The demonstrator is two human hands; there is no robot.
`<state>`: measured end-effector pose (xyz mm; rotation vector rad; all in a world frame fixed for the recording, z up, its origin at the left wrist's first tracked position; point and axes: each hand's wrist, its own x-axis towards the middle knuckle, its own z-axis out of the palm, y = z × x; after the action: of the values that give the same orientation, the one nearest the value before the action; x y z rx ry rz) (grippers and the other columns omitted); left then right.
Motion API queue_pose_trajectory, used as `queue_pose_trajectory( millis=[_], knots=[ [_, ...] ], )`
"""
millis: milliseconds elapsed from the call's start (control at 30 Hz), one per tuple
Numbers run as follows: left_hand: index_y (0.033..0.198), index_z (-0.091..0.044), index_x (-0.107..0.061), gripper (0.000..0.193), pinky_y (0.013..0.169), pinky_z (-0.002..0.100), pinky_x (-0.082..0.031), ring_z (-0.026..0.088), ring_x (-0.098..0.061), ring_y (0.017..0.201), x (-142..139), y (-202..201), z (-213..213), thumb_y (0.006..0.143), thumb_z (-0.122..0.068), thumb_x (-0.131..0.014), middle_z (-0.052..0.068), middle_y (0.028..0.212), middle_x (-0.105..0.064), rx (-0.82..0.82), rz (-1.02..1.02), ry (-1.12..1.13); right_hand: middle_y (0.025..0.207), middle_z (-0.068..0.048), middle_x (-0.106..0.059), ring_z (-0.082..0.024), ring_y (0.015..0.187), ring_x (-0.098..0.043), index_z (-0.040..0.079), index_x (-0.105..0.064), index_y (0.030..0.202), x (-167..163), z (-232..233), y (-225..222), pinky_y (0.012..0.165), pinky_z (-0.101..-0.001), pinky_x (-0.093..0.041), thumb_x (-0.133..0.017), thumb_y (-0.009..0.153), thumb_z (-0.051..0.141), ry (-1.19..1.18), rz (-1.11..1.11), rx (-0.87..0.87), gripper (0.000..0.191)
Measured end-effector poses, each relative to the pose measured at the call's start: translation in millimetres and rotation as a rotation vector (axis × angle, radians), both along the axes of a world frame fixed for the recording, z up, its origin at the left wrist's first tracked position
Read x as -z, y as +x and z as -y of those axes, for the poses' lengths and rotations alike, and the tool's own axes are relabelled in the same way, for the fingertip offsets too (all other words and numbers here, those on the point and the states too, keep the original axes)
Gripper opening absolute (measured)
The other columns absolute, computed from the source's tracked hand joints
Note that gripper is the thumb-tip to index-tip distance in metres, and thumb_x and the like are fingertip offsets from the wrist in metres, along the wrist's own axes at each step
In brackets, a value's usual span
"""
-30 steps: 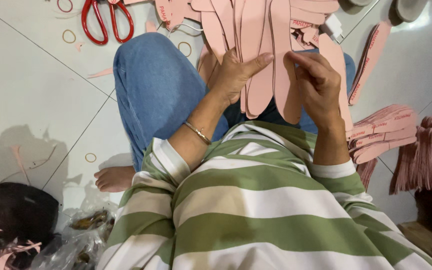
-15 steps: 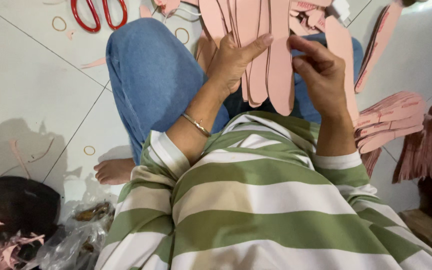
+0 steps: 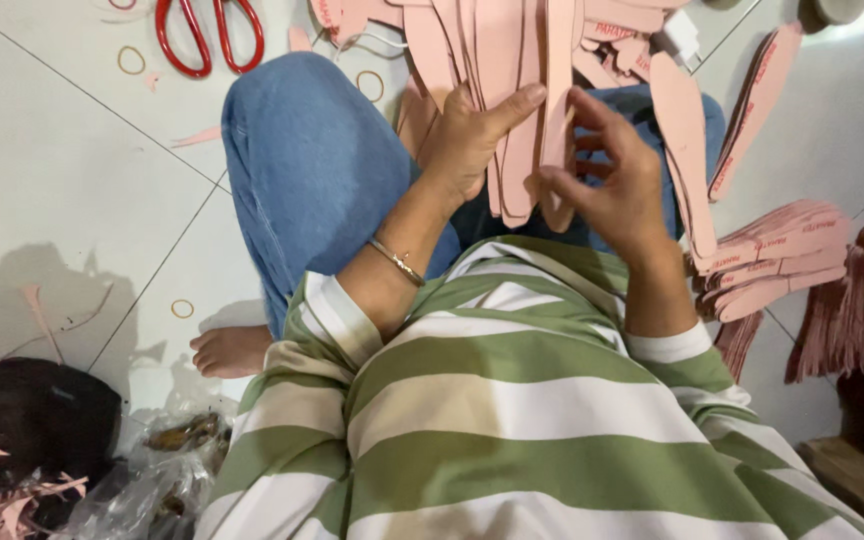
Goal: The person sits on the floor and sorts pink shoe insoles by hand. They pick up insoles from a large pile, align them, and place them into a neat stack. The person occasionally picks up a rubber band, but does not use it to bundle the stack.
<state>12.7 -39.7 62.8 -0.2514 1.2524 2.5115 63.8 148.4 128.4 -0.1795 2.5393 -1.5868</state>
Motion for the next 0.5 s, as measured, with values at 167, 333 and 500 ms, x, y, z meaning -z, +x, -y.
queue_pose_trajectory(
  millis=[167, 333, 500],
  knots=[
    [0.117, 0.012, -0.066, 0.041, 0.088, 0.035, -0.062, 0.022, -0.073, 0.099, 7.2, -4.1, 1.2, 0.089, -0.015, -0.077, 0.018, 0.108, -0.073, -0.037, 0.106, 0.105, 0.138, -0.016, -0.061, -0.019, 0.118, -0.067, 0.002, -0.039, 0.157, 0.1, 14.0, -3.2, 0.098, -0.0336, -0.061, -0.077, 0.090, -0.002, -0.068, 0.039, 0.028, 0.077],
    [0.123, 0.007, -0.063, 0.046, 0.086, 0.034, -0.062, 0.020, -0.073, 0.097, -0.6, -5.7, 0.8, 0.088, -0.019, -0.078, 0.014, 0.110, -0.072, -0.010, 0.095, 0.127, 0.149, -0.018, -0.058, -0.021, 0.131, -0.063, 0.000, -0.038, 0.161, 13.0, 6.8, 0.6, 0.106, -0.0324, -0.055, -0.053, 0.095, -0.011, -0.320, 0.008, -0.048, 0.068],
    [0.122, 0.005, -0.065, 0.040, 0.083, 0.033, -0.062, 0.018, -0.072, 0.095, -11.5, -5.5, 0.9, 0.090, -0.014, -0.078, 0.013, 0.110, -0.073, 0.015, 0.087, 0.091, 0.115, -0.013, -0.069, -0.011, 0.093, -0.063, 0.000, -0.054, 0.157, 32.8, -8.3, 2.7, 0.084, -0.0239, -0.053, -0.044, 0.105, -0.006, -0.058, 0.038, 0.159, 0.054]
  ],
)
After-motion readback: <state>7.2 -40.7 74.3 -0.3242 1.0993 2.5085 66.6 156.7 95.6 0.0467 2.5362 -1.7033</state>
